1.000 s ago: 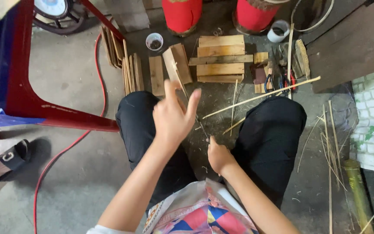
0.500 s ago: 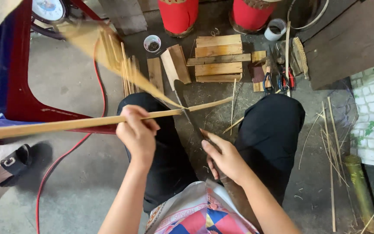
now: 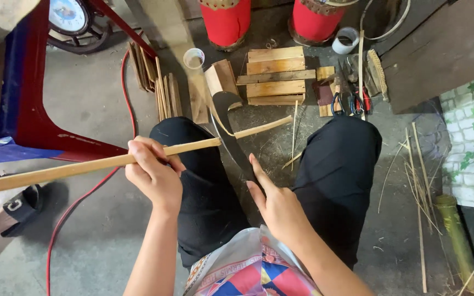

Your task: Shaving thin strips of bamboo using a large curved knife to prepare material for instrument repair or construction.

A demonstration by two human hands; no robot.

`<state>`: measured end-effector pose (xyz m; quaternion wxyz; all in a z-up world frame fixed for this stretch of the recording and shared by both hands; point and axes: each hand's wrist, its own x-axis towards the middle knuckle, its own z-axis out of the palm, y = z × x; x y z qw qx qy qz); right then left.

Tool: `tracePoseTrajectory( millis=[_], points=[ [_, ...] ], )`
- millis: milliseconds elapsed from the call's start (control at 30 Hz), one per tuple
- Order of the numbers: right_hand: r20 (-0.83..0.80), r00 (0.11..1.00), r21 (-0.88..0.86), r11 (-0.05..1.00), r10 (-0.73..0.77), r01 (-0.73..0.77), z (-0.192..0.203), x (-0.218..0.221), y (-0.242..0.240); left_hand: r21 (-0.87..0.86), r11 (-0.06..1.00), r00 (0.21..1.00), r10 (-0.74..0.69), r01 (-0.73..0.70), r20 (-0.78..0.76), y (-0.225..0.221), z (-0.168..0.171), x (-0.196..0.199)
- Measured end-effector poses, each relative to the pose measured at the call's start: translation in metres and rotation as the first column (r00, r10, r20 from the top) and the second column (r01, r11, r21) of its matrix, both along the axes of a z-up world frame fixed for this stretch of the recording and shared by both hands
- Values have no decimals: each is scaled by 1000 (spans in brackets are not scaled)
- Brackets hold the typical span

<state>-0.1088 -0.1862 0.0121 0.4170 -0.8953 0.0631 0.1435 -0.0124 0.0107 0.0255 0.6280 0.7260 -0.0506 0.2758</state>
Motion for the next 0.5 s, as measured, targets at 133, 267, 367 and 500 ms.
tracePoseTrajectory(
  millis=[133,267,367,500],
  points=[
    [-21,999,-13,999,-39,39,19,4,-13,-43,999,999,33,-33,-1,-2,20,3],
    [-230,817,-6,841,-528,542,-11,0,-99,-246,959,989,149,-140,19,30,65,4],
    [-85,651,162,634,-754,756,-89,-26,-224,-301,942,989,149,-150,-26,46,86,3],
    [-199,515,447,391,-834,805,-119,-91,-304,-251,963,994,110,-100,25,35,80,10]
  ],
)
